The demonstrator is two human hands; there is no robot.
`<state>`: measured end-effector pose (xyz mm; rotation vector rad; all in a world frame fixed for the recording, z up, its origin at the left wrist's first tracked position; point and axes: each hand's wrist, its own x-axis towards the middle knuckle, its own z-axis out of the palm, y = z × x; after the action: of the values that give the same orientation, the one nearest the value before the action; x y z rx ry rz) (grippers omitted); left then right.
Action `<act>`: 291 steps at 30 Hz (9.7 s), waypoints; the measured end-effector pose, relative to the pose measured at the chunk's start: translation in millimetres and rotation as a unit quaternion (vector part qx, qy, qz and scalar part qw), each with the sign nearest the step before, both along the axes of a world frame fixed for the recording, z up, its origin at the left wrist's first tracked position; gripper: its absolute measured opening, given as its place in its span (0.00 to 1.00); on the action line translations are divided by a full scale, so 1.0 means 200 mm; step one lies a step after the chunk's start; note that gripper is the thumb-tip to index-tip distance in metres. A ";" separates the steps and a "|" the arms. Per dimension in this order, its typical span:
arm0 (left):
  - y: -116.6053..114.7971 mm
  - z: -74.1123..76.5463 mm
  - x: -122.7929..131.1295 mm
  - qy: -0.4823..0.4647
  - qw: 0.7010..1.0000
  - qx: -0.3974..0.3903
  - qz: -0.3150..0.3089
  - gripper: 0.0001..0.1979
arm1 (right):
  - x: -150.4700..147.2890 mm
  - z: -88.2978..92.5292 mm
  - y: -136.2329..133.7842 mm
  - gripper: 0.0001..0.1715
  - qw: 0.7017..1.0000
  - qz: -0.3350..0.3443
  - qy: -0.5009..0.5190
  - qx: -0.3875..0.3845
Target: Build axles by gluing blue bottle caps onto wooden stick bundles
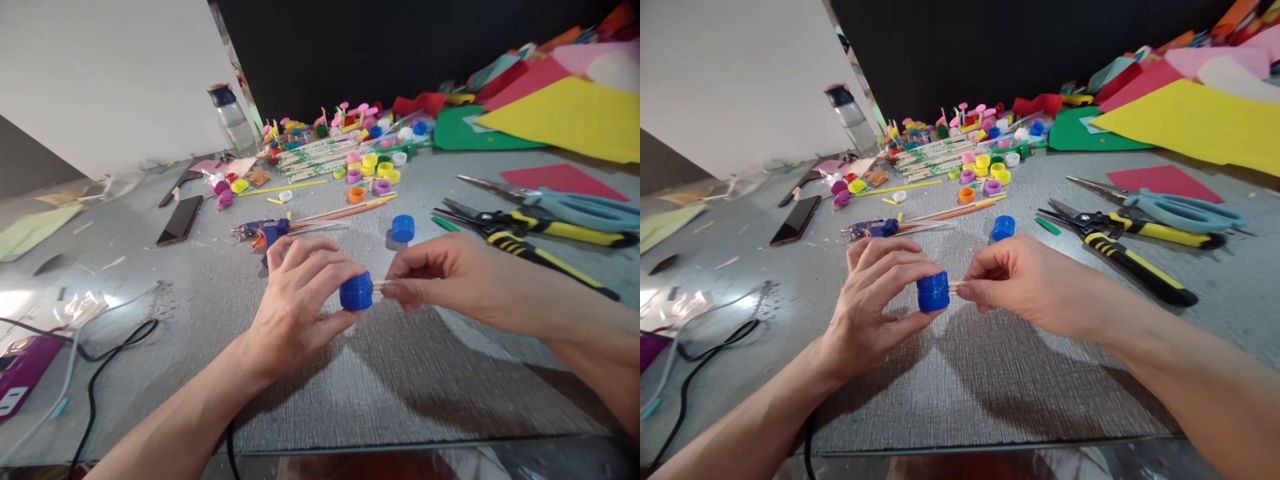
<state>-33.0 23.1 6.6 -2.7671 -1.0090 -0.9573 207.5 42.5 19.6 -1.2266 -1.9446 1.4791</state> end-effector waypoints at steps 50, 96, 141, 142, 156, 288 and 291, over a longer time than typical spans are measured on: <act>0.01 -0.02 0.00 -0.011 0.999 -0.039 -0.001 0.11 | -0.01 -0.02 0.02 0.27 1.000 0.008 0.003 0.002; 0.00 -0.01 0.00 0.123 0.982 -0.136 0.033 0.17 | -0.01 -0.15 0.00 0.05 0.886 0.072 -0.290 0.355; 0.02 -0.01 0.02 0.123 0.963 -0.226 0.085 0.18 | -0.05 -0.12 0.01 0.05 0.898 0.087 -0.255 0.348; 0.02 0.00 0.01 0.131 0.961 -0.227 0.087 0.21 | -0.04 -0.12 0.01 0.04 0.897 0.086 -0.253 0.352; 0.04 0.04 -0.07 0.190 0.939 -0.267 0.106 0.19 | 0.01 -0.07 0.05 0.05 0.923 0.065 -0.195 0.326; -0.10 -0.12 -0.53 -0.043 0.927 -0.050 0.369 0.17 | 0.14 -0.22 0.31 0.12 0.876 -0.114 -0.099 0.458; -0.07 -0.04 -0.45 -0.010 0.960 -0.082 0.267 0.15 | 0.07 -0.19 0.22 0.09 0.870 0.004 -0.091 0.484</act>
<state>-123.2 8.1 -2.1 -2.3743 -1.7813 -0.8431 220.5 85.6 -17.5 -0.8648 -2.3162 0.2225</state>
